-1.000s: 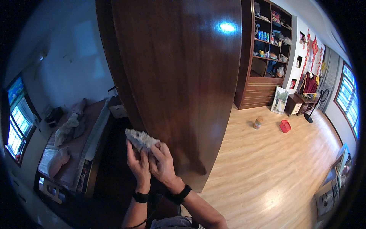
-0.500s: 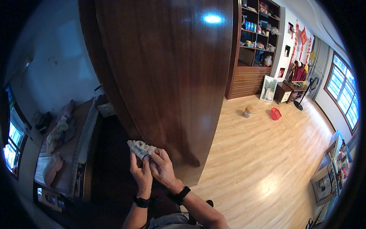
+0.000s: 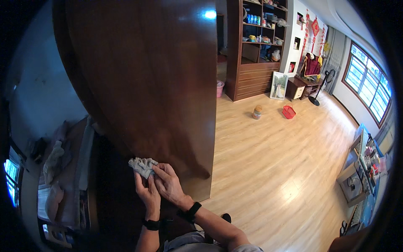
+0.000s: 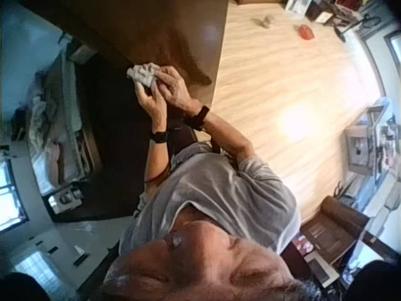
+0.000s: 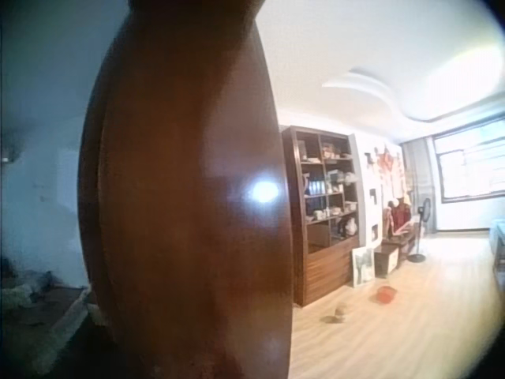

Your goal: The person wipes a wall and a door frame with a cloth.

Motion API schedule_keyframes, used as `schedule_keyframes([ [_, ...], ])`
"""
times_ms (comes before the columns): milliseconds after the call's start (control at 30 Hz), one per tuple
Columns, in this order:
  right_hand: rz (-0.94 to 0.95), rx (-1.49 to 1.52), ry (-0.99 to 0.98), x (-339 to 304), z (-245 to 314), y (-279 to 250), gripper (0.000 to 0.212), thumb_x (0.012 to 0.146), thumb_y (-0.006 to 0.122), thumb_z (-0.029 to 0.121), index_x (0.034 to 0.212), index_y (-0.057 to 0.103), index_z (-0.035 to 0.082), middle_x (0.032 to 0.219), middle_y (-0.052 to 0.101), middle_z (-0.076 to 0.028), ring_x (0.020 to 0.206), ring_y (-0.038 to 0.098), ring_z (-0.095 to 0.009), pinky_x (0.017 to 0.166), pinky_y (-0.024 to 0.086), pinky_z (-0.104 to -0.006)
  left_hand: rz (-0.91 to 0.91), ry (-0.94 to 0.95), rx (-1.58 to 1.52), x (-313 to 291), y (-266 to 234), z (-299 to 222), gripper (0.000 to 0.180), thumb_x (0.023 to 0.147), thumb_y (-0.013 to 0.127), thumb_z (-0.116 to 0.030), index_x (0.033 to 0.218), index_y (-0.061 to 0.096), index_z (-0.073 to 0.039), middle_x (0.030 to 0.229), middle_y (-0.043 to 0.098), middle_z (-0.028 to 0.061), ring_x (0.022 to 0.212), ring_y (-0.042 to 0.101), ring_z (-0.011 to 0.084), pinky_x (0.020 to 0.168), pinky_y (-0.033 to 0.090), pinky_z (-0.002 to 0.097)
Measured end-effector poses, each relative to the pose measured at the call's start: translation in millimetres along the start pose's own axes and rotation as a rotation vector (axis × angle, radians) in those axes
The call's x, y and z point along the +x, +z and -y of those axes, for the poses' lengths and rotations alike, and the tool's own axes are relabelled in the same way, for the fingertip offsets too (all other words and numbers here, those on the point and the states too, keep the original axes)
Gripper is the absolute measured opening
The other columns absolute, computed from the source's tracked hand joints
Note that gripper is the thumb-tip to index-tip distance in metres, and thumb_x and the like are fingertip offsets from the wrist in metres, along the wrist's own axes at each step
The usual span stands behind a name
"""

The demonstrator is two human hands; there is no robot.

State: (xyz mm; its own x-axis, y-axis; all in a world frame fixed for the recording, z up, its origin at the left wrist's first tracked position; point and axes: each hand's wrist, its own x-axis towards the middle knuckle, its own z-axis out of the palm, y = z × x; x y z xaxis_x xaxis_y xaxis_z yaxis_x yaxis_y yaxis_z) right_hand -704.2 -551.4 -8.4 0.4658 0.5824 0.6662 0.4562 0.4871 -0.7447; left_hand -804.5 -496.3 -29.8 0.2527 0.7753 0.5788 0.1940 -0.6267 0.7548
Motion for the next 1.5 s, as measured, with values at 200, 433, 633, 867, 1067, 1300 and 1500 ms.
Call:
schedule_keyframes([
  [200,-0.072,0.053,-0.18,45,36,-25,0.037,0.097,0.063,-0.005,0.134,0.066,-0.002,0.127,0.06,-0.021,0.112,0.063,-0.035,0.095,0.054,-0.0384,-0.099,0.178,-0.129,41,4,-66,0.058,0.106,0.067,-0.017,0.153,0.046,0.009,0.144,0.06,0.0271,0.129,0.064,0.0361,0.106,0.055,0.0436],
  [433,-0.086,-0.025,-0.086,31,8,-50,0.038,0.097,0.06,-0.003,0.134,0.064,0.0,0.128,0.06,-0.022,0.113,0.063,-0.038,0.098,0.053,-0.0398,-0.028,0.141,-0.114,34,35,-61,0.054,0.106,0.066,-0.017,0.153,0.05,0.005,0.141,0.062,0.0254,0.127,0.064,0.0375,0.106,0.053,0.0455],
  [633,-0.077,-0.07,-0.012,0,-21,-66,0.036,0.093,0.057,-0.007,0.128,0.063,-0.004,0.123,0.059,-0.021,0.11,0.062,-0.036,0.094,0.054,-0.0389,0.1,-0.053,-0.083,-9,59,-27,0.061,0.107,0.063,-0.015,0.161,0.04,0.003,0.158,0.051,0.0249,0.141,0.056,0.0334,0.116,0.048,0.0438],
  [867,-0.167,0.019,-0.191,62,18,-94,0.047,0.092,0.058,-0.008,0.138,0.06,0.0,0.132,0.057,-0.023,0.119,0.06,-0.039,0.099,0.052,-0.0424,0.093,0.103,-0.247,52,63,-96,0.062,0.111,0.06,-0.022,0.164,0.035,-0.002,0.159,0.05,0.026,0.141,0.056,0.0336,0.117,0.049,0.0442],
  [1067,-0.164,0.012,0.057,13,-25,-101,0.039,0.091,0.055,-0.006,0.129,0.062,-0.002,0.129,0.057,-0.021,0.118,0.058,-0.038,0.102,0.05,-0.0422,0.124,0.107,-0.087,9,91,-40,0.06,0.11,0.06,-0.018,0.163,0.037,0.0,0.157,0.051,0.0277,0.14,0.056,0.0353,0.115,0.049,0.0451],
  [1300,-0.254,0.04,-0.049,33,-12,-128,0.038,0.087,0.055,-0.005,0.125,0.061,-0.004,0.124,0.055,-0.022,0.116,0.055,-0.039,0.102,0.047,-0.0444,0.208,0.161,-0.126,24,102,-55,0.059,0.112,0.056,-0.016,0.164,0.034,0.002,0.159,0.049,0.0284,0.14,0.055,0.0328,0.115,0.048,0.0419],
  [1500,-0.255,0.049,-0.039,46,2,-149,0.039,0.091,0.052,-0.005,0.128,0.061,-0.003,0.125,0.055,-0.021,0.117,0.055,-0.037,0.101,0.048,-0.0433,0.189,0.174,-0.167,38,120,-89,0.056,0.113,0.055,-0.019,0.161,0.038,0.004,0.155,0.052,0.0287,0.14,0.057,0.0327,0.115,0.05,0.0431],
])
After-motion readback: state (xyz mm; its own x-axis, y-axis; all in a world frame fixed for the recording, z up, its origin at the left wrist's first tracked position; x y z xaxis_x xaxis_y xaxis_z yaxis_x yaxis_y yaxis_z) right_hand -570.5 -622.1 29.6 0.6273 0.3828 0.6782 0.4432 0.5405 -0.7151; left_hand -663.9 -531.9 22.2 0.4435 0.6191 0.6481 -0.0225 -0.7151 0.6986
